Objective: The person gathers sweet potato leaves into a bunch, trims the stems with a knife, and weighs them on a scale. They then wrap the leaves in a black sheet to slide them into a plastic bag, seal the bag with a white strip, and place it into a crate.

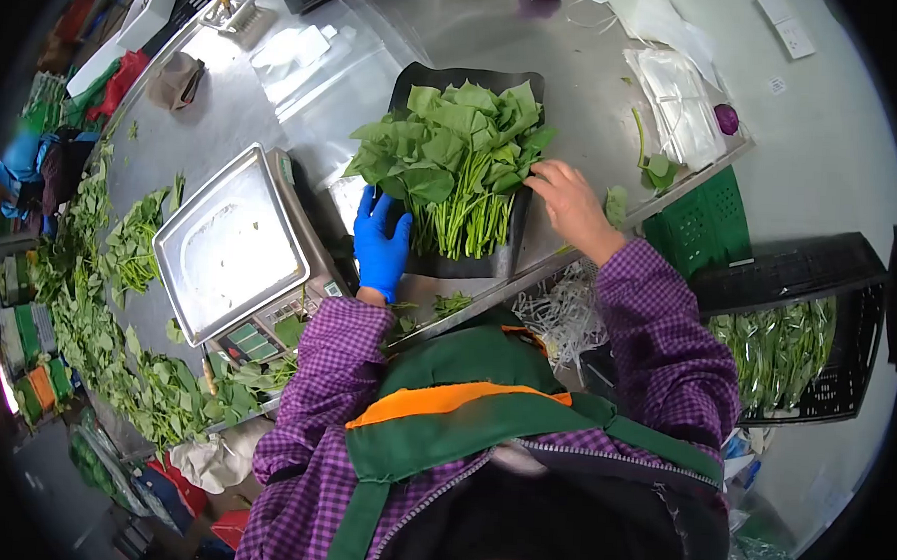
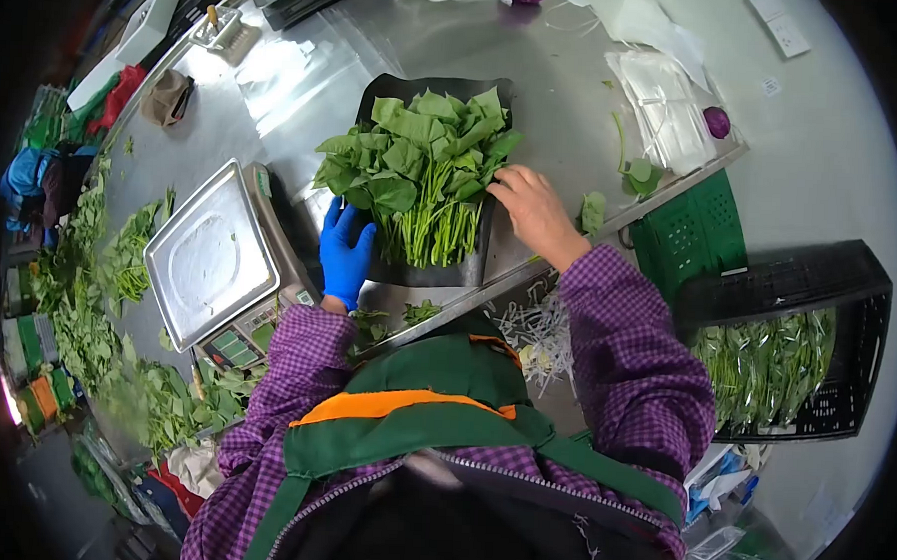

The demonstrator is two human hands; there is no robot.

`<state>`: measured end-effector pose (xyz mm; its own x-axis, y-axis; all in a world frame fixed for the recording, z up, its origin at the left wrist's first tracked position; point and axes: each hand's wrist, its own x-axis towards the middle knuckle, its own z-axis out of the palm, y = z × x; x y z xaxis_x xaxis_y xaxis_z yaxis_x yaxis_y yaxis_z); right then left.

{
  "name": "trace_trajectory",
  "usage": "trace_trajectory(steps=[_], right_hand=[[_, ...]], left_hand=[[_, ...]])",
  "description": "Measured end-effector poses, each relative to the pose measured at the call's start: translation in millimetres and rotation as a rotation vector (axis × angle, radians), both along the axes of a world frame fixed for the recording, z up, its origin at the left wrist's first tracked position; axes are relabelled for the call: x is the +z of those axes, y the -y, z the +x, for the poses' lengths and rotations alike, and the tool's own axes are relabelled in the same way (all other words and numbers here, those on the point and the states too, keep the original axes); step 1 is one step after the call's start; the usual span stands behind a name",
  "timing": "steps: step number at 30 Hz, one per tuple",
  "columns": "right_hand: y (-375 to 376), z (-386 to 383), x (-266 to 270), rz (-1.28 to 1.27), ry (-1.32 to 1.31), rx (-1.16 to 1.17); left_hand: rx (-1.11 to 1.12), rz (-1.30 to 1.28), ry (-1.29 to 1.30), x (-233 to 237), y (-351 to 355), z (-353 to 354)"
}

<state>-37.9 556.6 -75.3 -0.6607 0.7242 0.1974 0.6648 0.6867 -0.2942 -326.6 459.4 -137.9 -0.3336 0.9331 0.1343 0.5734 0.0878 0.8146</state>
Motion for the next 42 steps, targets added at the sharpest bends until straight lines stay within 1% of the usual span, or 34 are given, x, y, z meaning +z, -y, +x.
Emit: trace_trajectory(steps=[1,3,4,5,7,8,9,10,11,12,13,14,15,16,17,19,20,21,22,23,25,27,29,30,31,32,33,34,36,37,39,40,41,42], right_hand=[[-9.9,5.6,-6.3,0.037,0.0,0.061],[-21.0,5.4,-12.1,0.08,-0.005,0.131],[-26.7,4.3,-14.3,0.12,0.058,0.22],[-33.5,2.9,-13.8,0.162,0.121,0.308],[-21.9,-21.6,6.9,0.105,0.064,0.399],[-9.2,-36.0,16.0,0.051,0.044,0.406],[1.5,-51.1,23.8,0.0,0.006,0.394],[7.2,-63.2,11.0,-0.041,-0.069,0.355],[8.7,-71.1,4.6,-0.186,-0.116,0.274],[9.1,-75.5,-17.5,-0.209,-0.063,0.218],[8.3,-77.6,-35.6,-0.233,-0.014,0.163],[2.9,-77.2,-26.3,-0.232,-0.016,0.171],[-6.3,-78.2,-3.1,-0.538,-0.06,0.203],[-15.1,-79.1,18.7,-0.85,-0.098,0.234],[-36.3,-81.0,32.6,-0.825,-0.156,0.231],[-72.2,-89.5,52.5,-0.764,-0.188,0.033],[-86.4,-91.7,34.2,-0.773,-0.18,0.053],[-100.2,-92.2,5.0,-0.678,0.051,0.181],[-110.1,-93.5,-10.9,-0.565,0.276,0.306],[-114.8,-95.2,-11.3,-0.796,0.507,0.333],[-120.6,-92.0,-13.4,-0.809,0.498,0.354],[-122.7,-88.7,-13.2,-0.814,0.474,0.37],[-119.3,-87.8,-18.2,-0.836,0.448,0.381],[-119.9,-87.8,-19.8,-0.811,0.42,0.406],[-122.1,-88.1,-20.0,-0.78,0.39,0.426],[-118.0,-85.8,-22.5,-0.707,0.362,0.443],[-109.2,-88.3,-10.0,-0.702,0.368,0.437],[-98.2,-88.9,3.0,-0.686,0.416,0.39],[-69.1,-83.9,21.7,-0.624,0.473,0.309],[-56.2,-78.0,33.0,-0.669,0.468,0.296],[-33.5,-61.5,54.2,-0.885,0.412,0.114],[-23.1,-38.5,34.2,-0.915,0.237,0.144],[-11.5,-15.7,14.1,-0.937,0.058,0.169],[5.2,-10.8,23.2,-1.031,0.051,0.102]], left_hand=[[0.008,-0.001,-0.005,2.5,-1.6,3.0],[0.074,-0.027,-0.192,4.2,-7.6,6.0],[0.057,-0.035,-0.042,-1.7,-15.6,6.4],[0.066,-0.026,-0.048,0.8,-25.3,8.9],[-0.051,-0.061,-0.083,10.7,-46.9,16.4],[-0.152,-0.047,-0.175,26.1,-57.6,18.5],[-0.149,-0.049,-0.175,30.7,-66.6,17.8],[-0.339,-0.04,-0.27,33.3,-75.4,15.4],[-0.528,-0.028,-0.364,34.5,-80.4,15.3],[-0.701,-0.031,-0.279,31.2,-81.0,15.8],[-0.696,-0.192,-0.446,30.1,-66.0,22.6],[-0.727,-0.359,-0.58,38.6,-55.8,36.9],[-0.748,-0.53,-0.712,47.8,-48.4,51.0],[-0.707,-0.5,-0.746,36.0,-38.3,56.4],[-0.656,-0.46,-0.785,24.3,-31.8,60.4],[-0.652,-0.382,-0.707,26.6,-28.1,57.4],[-0.634,-0.395,-0.701,32.3,-26.4,54.8],[-0.638,-0.35,-0.731,41.8,-28.0,50.0],[-0.639,-0.3,-0.766,49.3,-30.2,44.8],[-0.617,-0.309,-0.769,53.8,-23.0,43.2],[-0.263,-0.083,-0.613,60.0,14.1,52.2],[-0.388,-0.192,-0.12,48.4,65.1,69.8],[-0.337,-0.387,0.398,31.7,88.3,88.9],[-0.109,-0.453,0.889,4.6,89.9,97.5],[-0.002,-0.367,1.111,-10.8,75.8,95.0],[0.079,-0.342,1.268,-36.2,65.4,91.5],[0.156,-0.316,1.423,-44.8,53.0,88.0],[0.145,-0.315,1.431,-50.3,48.3,89.4],[0.171,-0.318,1.545,-29.3,41.8,95.3],[0.157,-0.32,1.557,-21.6,41.3,93.6],[0.006,-0.55,1.446,-12.6,42.7,86.1],[-0.088,-0.583,1.359,-13.7,43.2,84.3],[-0.11,-0.593,1.358,-13.1,42.6,83.5],[-0.188,-0.668,1.273,-11.7,42.3,83.8]])
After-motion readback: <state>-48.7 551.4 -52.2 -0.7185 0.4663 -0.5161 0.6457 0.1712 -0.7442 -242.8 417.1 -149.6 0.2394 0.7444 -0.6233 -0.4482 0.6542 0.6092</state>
